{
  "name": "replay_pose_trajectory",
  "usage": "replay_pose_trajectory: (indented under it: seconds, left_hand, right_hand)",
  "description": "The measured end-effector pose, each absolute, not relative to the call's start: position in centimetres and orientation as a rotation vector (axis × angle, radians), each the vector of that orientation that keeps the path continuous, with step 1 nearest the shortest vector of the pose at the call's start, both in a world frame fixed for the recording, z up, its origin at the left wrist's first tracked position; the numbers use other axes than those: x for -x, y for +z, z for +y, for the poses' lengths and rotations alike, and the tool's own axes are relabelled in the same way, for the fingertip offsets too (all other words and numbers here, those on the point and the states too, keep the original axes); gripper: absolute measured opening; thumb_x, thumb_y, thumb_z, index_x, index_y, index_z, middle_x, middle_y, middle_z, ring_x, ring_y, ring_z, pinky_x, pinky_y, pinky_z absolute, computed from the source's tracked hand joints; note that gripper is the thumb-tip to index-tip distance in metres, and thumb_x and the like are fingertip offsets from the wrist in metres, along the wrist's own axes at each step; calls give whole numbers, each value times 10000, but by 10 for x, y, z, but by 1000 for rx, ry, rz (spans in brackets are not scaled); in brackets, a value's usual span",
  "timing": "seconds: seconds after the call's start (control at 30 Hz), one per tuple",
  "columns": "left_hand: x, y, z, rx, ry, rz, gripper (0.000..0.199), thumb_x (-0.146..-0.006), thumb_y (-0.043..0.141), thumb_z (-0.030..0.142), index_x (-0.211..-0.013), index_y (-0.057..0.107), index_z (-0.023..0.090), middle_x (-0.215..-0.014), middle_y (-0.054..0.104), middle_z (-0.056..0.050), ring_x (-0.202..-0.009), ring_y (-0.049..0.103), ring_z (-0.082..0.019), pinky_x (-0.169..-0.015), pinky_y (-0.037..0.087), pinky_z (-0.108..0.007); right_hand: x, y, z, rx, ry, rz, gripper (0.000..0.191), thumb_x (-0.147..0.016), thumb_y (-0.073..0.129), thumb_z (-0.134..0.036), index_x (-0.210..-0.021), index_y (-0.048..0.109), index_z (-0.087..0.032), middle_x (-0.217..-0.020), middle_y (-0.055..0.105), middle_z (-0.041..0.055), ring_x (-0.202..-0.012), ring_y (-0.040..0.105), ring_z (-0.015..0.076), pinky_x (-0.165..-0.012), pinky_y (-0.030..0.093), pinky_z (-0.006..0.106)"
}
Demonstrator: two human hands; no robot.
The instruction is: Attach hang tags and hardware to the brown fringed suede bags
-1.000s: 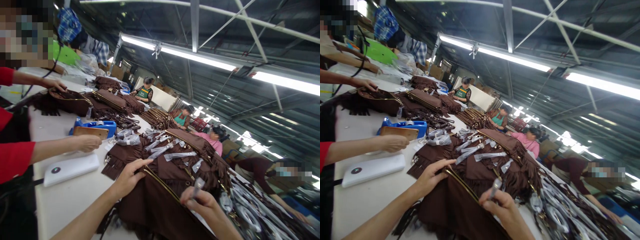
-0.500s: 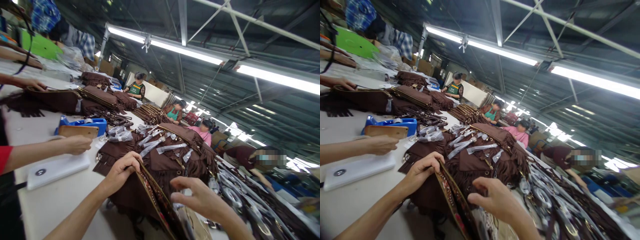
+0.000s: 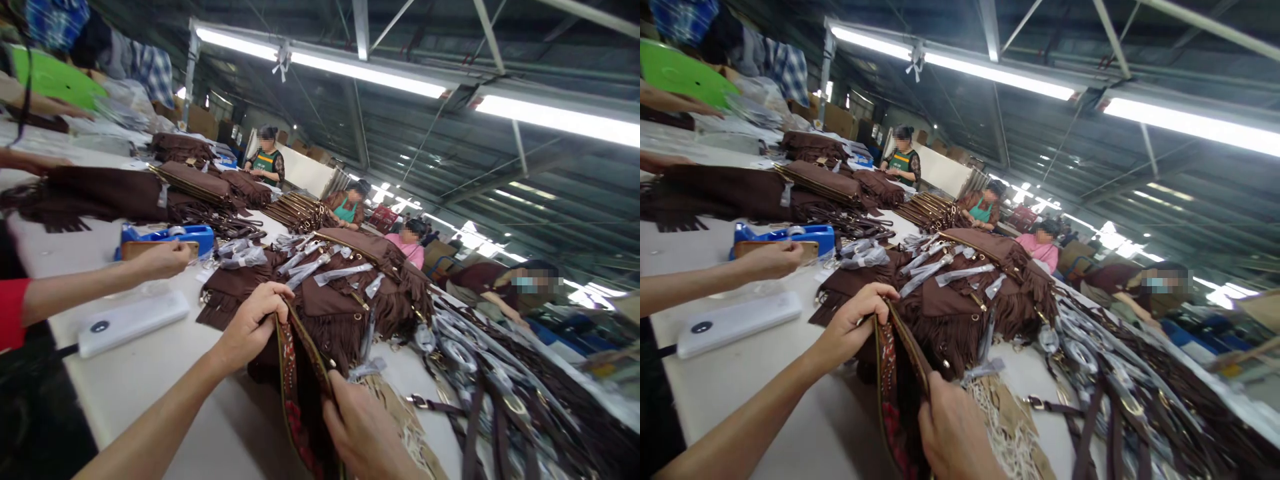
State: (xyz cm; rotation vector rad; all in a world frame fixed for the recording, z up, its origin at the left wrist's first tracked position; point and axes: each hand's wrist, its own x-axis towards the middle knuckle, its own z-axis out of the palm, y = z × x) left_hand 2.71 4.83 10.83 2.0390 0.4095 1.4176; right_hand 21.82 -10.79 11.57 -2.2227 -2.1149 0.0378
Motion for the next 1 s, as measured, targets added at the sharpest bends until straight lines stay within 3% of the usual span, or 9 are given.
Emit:
replay_pose_trajectory:
  seconds: [0.13,0.2,0.3,0.4,0.57,0.73,0.9,1.0]
  left_hand:
    - [0,111,32,-2412,1557,415,254,-814,443,67,-696,622,204,-1426,524,-57,-1280,421,-301,-1085,343,-499]
    - [15,109,23,-2552,1513,335,284,-834,457,64,-752,668,236,-1461,525,-2,-1329,406,-299,-1148,284,-521]
    - [32,104,9,-2717,1190,179,358,-846,472,33,-912,717,286,-1425,568,49,-1357,446,-241,-1227,204,-465]
    - [41,110,-8,-2746,890,86,405,-859,489,26,-1074,720,280,-1461,516,34,-1386,441,-220,-1248,175,-413]
    - [23,125,-52,-2669,688,76,396,-942,458,125,-1236,671,283,-1347,629,-27,-1264,571,-231,-1139,409,-354]
    - [-22,76,-61,-2916,495,493,470,-881,433,45,-1329,572,52,-1348,587,-240,-1238,567,-362,-1038,473,-481]
    - [-22,48,-43,-2731,30,496,283,-754,512,20,-884,730,147,-955,722,-129,-830,698,-274,-755,562,-328]
    - [-17,70,-37,-2530,83,383,243,-829,493,78,-843,716,174,-885,723,-85,-783,684,-235,-709,527,-288]
  right_hand:
    - [-249,134,-109,2121,-282,-1902,305,-1008,325,-331,-747,465,-260,-598,618,6,-552,583,194,-531,301,284]
    - [-257,146,-107,2036,-455,-1850,342,-1025,291,-374,-739,442,-264,-580,578,-6,-516,553,191,-522,302,287]
    - [-252,152,-104,1936,-644,-1831,388,-1049,245,-393,-753,457,-259,-604,572,-3,-527,572,193,-529,311,291]
    - [-242,146,-101,1916,-673,-1859,440,-1062,200,-411,-759,478,-254,-647,601,14,-561,590,197,-528,299,299]
    - [-233,131,-97,1957,-482,-1978,443,-1061,222,-404,-749,495,-251,-645,609,6,-558,584,179,-533,306,294]
    - [-229,114,-100,1891,-512,-2049,427,-1066,224,-344,-765,511,-247,-673,629,12,-555,610,178,-510,314,289]
    - [-228,108,-107,1911,-637,-2012,388,-1048,257,-264,-783,539,-241,-690,633,20,-539,611,182,-498,304,294]
    - [-222,99,-114,1951,-618,-2031,302,-1009,352,-206,-782,549,-235,-695,626,17,-574,629,184,-517,318,293]
